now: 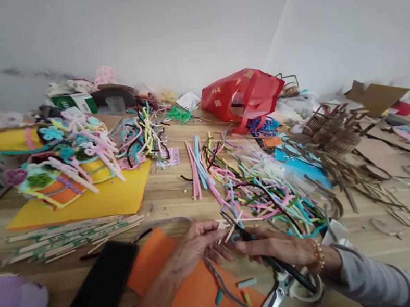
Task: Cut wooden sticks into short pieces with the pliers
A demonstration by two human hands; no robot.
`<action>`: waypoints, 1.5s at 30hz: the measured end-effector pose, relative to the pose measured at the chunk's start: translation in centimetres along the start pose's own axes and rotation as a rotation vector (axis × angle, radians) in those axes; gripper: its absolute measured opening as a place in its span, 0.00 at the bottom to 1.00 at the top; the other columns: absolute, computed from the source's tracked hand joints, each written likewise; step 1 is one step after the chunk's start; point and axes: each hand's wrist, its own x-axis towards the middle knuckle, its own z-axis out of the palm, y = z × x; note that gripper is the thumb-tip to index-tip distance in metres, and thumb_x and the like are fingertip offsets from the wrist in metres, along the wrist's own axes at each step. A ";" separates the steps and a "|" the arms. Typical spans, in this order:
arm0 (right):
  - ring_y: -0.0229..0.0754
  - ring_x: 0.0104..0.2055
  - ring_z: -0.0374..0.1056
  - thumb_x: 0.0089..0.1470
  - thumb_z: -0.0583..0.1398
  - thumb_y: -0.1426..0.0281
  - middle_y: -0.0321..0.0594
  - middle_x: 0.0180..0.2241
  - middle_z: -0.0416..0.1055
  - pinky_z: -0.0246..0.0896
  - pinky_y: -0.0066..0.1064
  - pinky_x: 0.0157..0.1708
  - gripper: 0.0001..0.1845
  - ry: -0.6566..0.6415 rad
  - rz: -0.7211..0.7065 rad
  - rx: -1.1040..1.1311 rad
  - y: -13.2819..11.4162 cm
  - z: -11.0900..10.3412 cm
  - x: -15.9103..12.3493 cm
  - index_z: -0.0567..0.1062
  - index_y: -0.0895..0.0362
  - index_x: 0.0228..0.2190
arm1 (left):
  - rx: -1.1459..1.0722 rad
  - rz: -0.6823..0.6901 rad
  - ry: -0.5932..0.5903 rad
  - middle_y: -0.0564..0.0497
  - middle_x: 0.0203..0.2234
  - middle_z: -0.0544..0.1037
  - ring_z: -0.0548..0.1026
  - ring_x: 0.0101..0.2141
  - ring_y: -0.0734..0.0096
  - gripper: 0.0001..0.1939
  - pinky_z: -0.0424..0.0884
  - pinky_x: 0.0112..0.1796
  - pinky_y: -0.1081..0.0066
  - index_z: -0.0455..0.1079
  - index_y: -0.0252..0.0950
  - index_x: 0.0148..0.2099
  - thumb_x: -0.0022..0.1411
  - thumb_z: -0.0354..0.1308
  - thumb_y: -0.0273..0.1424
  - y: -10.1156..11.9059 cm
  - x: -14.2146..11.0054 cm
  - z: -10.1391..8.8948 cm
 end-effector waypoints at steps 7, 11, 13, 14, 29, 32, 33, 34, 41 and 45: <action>0.36 0.27 0.60 0.55 0.56 0.48 0.34 0.26 0.65 0.54 0.26 0.26 0.25 0.068 0.133 -0.010 0.4 0.0 -0.5 0.73 0.59 0.35 | 0.063 0.029 0.078 0.50 0.27 0.77 0.73 0.20 0.74 0.16 0.67 0.22 0.75 0.71 0.34 0.34 0.54 0.62 0.43 0.6 0.0 0.5; 0.35 0.25 0.59 0.53 0.57 0.47 0.34 0.24 0.64 0.53 0.26 0.25 0.26 0.097 0.180 0.072 0.5 -0.3 -0.6 0.72 0.59 0.34 | 0.360 0.094 0.169 0.52 0.23 0.75 0.71 0.18 0.72 0.11 0.66 0.22 0.73 0.69 0.37 0.31 0.57 0.56 0.39 0.1 0.3 0.2; 0.34 0.24 0.58 0.53 0.57 0.46 0.33 0.23 0.64 0.51 0.26 0.23 0.26 0.118 0.213 0.108 0.7 -0.4 -0.6 0.71 0.59 0.32 | 0.574 0.176 0.296 0.51 0.24 0.75 0.73 0.23 0.68 0.08 0.68 0.27 0.71 0.70 0.38 0.31 0.58 0.54 0.36 -0.3 0.5 0.1; 0.34 0.24 0.58 0.52 0.57 0.46 0.33 0.23 0.64 0.52 0.26 0.24 0.26 0.126 0.215 0.118 0.7 -0.5 -0.6 0.71 0.59 0.31 | 0.664 0.226 0.360 0.50 0.26 0.76 0.74 0.27 0.65 0.07 0.68 0.32 0.70 0.71 0.39 0.31 0.58 0.54 0.34 -0.5 0.6 0.0; 0.36 0.27 0.62 0.50 0.58 0.45 0.36 0.25 0.67 0.56 0.28 0.28 0.29 0.127 0.182 0.163 0.7 -0.3 -0.7 0.71 0.60 0.30 | 1.034 0.380 0.238 0.48 0.36 0.72 0.71 0.36 0.66 0.10 0.66 0.42 0.69 0.73 0.37 0.36 0.61 0.49 0.26 -0.6 0.3 0.3; 0.36 0.26 0.62 0.50 0.58 0.45 0.36 0.25 0.67 0.56 0.28 0.28 0.29 0.124 0.177 0.164 0.9 -0.2 -0.6 0.71 0.60 0.28 | 1.046 0.397 0.247 0.49 0.35 0.73 0.71 0.36 0.66 0.11 0.65 0.39 0.71 0.73 0.37 0.35 0.63 0.50 0.30 0.3 0.3 0.6; 0.36 0.27 0.62 0.50 0.58 0.45 0.36 0.25 0.67 0.56 0.27 0.28 0.28 0.126 0.180 0.161 0.9 -0.1 -0.7 0.72 0.60 0.28 | 1.029 0.406 0.265 0.49 0.34 0.73 0.71 0.36 0.66 0.12 0.65 0.39 0.71 0.73 0.37 0.34 0.64 0.49 0.32 0.7 0.3 0.7; 0.36 0.26 0.62 0.50 0.58 0.45 0.36 0.25 0.67 0.56 0.27 0.27 0.28 0.122 0.189 0.162 0.9 -0.1 -0.7 0.72 0.60 0.28 | 1.002 0.406 0.284 0.49 0.32 0.74 0.71 0.35 0.66 0.13 0.64 0.38 0.72 0.73 0.37 0.33 0.65 0.49 0.34 0.9 0.2 0.9; 0.34 0.23 0.59 0.52 0.57 0.45 0.33 0.23 0.64 0.52 0.27 0.24 0.27 0.069 0.129 0.147 0.1 0.0 -0.3 0.71 0.59 0.31 | 0.593 0.202 0.115 0.57 0.15 0.64 0.63 0.19 0.75 0.23 0.58 0.21 0.76 0.67 0.36 0.25 0.64 0.48 0.46 1.3 0.1 1.6; 0.37 0.25 0.62 0.53 0.56 0.48 0.34 0.22 0.66 0.55 0.28 0.27 0.25 -0.005 0.050 0.134 -0.5 0.1 0.4 0.71 0.58 0.30 | 0.463 0.168 0.059 0.57 0.16 0.65 0.63 0.18 0.76 0.19 0.59 0.20 0.76 0.67 0.36 0.25 0.60 0.53 0.46 1.3 0.1 2.0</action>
